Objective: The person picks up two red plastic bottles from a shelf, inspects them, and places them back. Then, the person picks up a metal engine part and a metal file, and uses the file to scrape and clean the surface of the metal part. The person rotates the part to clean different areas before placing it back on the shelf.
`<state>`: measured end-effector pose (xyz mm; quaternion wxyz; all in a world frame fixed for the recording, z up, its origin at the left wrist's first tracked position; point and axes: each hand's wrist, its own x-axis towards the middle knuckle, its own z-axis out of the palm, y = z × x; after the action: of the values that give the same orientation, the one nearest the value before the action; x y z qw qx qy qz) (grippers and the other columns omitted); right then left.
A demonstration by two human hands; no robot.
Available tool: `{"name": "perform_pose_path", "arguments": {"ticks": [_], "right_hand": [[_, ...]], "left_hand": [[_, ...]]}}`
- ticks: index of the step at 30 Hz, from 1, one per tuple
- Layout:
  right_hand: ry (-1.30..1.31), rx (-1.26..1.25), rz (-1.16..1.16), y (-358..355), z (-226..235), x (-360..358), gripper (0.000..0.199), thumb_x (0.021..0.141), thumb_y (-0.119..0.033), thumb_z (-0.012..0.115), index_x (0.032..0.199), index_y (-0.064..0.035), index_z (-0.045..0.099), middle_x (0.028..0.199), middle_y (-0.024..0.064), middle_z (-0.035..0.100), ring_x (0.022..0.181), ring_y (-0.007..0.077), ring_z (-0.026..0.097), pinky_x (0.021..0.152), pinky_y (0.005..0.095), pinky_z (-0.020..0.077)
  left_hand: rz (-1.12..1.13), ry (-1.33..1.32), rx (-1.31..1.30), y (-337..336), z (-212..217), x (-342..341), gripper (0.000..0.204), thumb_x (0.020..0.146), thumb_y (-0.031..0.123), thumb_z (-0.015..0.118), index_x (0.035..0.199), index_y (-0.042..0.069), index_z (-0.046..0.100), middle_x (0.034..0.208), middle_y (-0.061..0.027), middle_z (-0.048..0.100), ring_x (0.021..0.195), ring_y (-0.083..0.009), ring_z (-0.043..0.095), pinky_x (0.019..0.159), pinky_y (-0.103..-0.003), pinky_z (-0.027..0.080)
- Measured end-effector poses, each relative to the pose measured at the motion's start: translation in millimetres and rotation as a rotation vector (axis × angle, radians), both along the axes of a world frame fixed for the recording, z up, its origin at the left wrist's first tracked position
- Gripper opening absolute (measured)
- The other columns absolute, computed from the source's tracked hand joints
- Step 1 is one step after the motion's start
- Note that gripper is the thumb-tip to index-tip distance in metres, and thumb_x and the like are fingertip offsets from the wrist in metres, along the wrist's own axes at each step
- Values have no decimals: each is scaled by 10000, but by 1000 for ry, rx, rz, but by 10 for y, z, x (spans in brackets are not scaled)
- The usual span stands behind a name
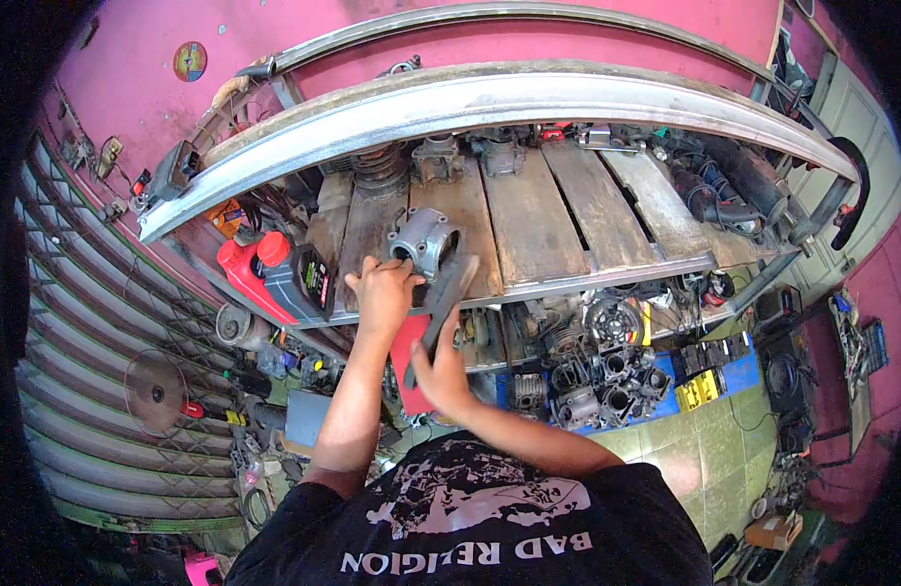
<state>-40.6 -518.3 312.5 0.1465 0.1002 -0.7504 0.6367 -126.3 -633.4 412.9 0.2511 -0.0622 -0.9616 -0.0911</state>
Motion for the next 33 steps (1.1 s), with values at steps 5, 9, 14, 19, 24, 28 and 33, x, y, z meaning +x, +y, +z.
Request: {"name": "perform_pose_path", "arguments": {"ticks": [5,9,14,19,24,28,33], "right_hand": [[30,-147,36,457,517,31,823,997,-63,567,1673,-50,96,1204,119,637,938,154,590,857,291,514],[247,98,-348,521,529,-651,795,1018,-117,563,1665,-31,110,1256,186,656,943,248,662,845,351,539],[-65,8,-53,66,220,-92,904,1004,-169,610,1657,-35,0,1015,302,686,806,386,730,702,446,549],[151,103,11,444,140,17,885,975,-69,601,1662,-22,45,1258,282,656,1027,279,702,886,361,546],[-25,-2,-13,408,512,-325,867,1004,-135,579,1656,-26,18,1077,269,674,915,300,695,848,380,544],[24,167,108,366,213,140,948,981,-170,628,1640,17,-26,1302,360,617,1185,415,667,979,407,526],[220,251,29,1035,386,57,930,846,-116,740,1640,-53,260,1367,312,631,1276,347,647,1071,387,506]], "left_hand": [[-39,106,42,-119,-123,-41,169,868,293,762,996,194,812,896,28,743,948,-255,618,780,-539,359],[-36,109,30,-71,-111,-49,140,870,275,758,976,200,813,888,33,741,924,-259,619,775,-530,354],[-33,95,15,-52,-81,-79,126,868,258,759,966,199,811,881,35,738,917,-257,620,773,-531,351],[-29,109,57,-124,-184,-96,132,877,267,752,971,195,812,881,27,738,916,-257,622,782,-543,356],[-5,90,23,-13,-110,-41,140,887,275,746,977,192,813,891,25,741,938,-256,623,797,-546,362],[-5,56,3,-8,-116,-48,152,893,273,742,1006,197,808,917,25,744,960,-261,624,804,-550,364],[23,-2,97,7,-198,111,359,906,296,748,1224,131,723,1159,-32,713,1116,-333,595,865,-621,381]]}}
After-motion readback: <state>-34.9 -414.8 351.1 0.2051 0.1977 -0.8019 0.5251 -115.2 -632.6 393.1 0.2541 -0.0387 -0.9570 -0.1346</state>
